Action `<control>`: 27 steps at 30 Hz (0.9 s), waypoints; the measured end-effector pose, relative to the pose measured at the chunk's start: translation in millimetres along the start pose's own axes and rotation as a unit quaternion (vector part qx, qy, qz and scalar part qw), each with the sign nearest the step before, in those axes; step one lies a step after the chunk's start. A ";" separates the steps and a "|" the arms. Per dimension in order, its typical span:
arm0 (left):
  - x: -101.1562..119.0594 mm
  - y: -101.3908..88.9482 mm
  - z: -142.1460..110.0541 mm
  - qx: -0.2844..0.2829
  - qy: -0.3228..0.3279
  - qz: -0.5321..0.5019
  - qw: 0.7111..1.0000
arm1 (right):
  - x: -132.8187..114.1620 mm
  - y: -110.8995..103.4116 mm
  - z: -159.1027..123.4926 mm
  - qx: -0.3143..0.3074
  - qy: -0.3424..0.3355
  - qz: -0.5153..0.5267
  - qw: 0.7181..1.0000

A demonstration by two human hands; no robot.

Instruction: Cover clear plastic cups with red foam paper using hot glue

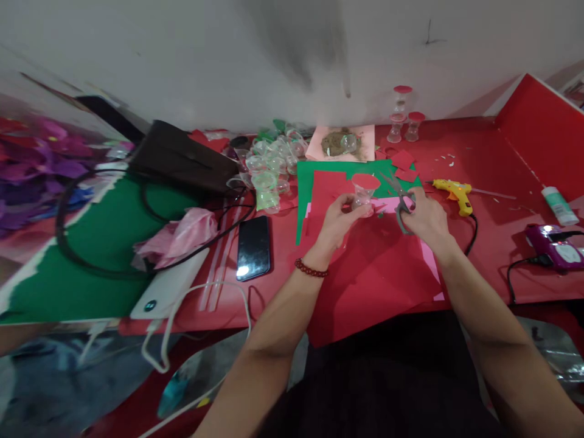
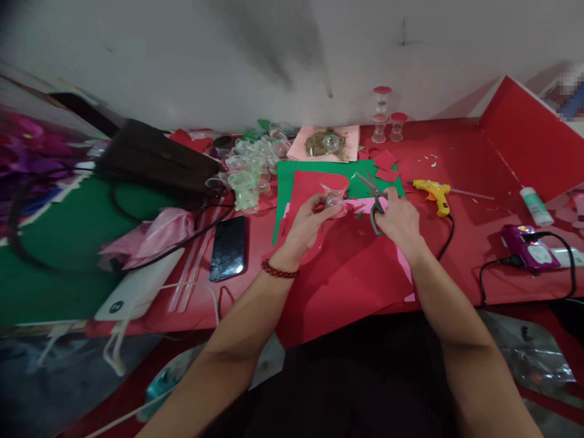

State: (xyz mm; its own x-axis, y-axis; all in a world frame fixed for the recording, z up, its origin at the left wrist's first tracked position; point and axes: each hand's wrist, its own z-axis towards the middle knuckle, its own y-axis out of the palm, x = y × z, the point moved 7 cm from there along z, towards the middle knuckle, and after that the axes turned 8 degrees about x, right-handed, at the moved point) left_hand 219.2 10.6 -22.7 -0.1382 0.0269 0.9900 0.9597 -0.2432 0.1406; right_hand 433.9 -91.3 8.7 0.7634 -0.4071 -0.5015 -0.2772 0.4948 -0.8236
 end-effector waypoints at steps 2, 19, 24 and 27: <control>-1.1 -0.2 1.4 0.004 -0.002 -0.009 1.000 | -0.6 3.9 -2.5 -0.021 -0.032 -0.085 0.996; 7.8 1.5 0.9 -0.003 0.097 0.151 0.984 | -42.8 -1.9 -24.1 0.078 -0.248 0.180 0.949; 3.4 9.0 -4.2 -0.036 0.044 0.097 0.994 | -32.0 -1.1 -20.7 0.129 -0.232 0.216 0.940; 7.2 10.5 -7.1 -0.053 0.049 0.061 0.996 | -22.2 5.0 -13.2 0.116 -0.164 0.298 0.933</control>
State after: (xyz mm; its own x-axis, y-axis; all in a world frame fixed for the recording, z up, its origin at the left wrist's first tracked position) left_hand 226.6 1.4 -14.1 -0.0495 -0.1028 0.9935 0.9407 -0.3392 0.0118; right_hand 407.9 -90.0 12.2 0.6617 0.2321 -0.7130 -0.6057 0.7259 -0.3258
